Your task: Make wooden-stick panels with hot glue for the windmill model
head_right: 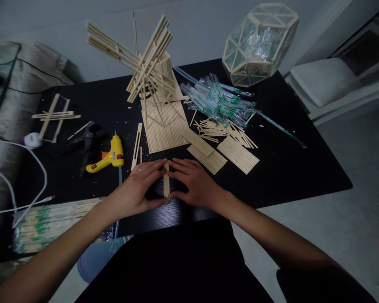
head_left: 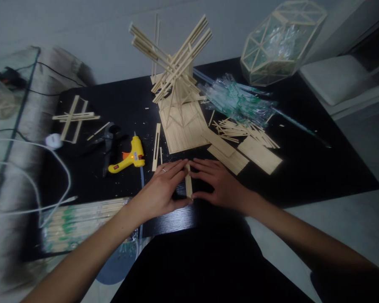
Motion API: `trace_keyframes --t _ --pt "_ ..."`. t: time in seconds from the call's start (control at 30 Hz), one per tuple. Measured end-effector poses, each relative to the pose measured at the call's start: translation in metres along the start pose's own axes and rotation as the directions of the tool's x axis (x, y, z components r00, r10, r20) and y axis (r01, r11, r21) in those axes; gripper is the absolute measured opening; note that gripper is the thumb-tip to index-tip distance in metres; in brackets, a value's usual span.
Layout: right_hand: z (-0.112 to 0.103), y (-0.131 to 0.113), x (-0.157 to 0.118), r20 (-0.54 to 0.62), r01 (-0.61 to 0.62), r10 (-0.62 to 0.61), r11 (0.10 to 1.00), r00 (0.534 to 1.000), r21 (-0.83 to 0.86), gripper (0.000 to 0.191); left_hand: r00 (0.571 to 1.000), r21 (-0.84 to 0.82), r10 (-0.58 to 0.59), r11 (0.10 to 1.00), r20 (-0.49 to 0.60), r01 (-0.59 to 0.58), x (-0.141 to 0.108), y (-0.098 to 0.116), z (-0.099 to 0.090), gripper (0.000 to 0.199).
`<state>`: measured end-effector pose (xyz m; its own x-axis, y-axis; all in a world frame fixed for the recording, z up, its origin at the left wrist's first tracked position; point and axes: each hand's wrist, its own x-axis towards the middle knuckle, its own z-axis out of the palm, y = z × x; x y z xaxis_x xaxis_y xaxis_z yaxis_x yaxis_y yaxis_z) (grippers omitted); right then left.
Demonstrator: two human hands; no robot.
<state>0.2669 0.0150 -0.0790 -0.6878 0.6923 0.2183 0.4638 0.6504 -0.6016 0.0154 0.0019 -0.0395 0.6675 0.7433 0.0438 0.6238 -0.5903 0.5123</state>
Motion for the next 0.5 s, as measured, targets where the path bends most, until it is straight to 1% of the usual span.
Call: trace_keyframes --t 0.17,0.37,0.5 --pt "0.0007 0.0004 -0.0002 -0.014 0.017 -0.017 1.000 1.000 -0.011 0.059 1.000 0.013 0.005 1.000 0.003 -0.005 0.0000 0.0008 -0.0005 0.065" --pt "-0.0013 -0.0017 0.0000 0.003 -0.007 0.007 1.000 1.000 0.003 0.059 1.000 -0.006 -0.010 1.000 -0.012 0.010 -0.0010 0.0008 0.0007 0.063" --pt "-0.0032 -0.0050 0.0004 0.008 -0.018 0.018 1.000 1.000 -0.003 0.056 1.000 -0.006 -0.015 1.000 -0.014 0.015 -0.0018 -0.0004 0.0021 0.067"
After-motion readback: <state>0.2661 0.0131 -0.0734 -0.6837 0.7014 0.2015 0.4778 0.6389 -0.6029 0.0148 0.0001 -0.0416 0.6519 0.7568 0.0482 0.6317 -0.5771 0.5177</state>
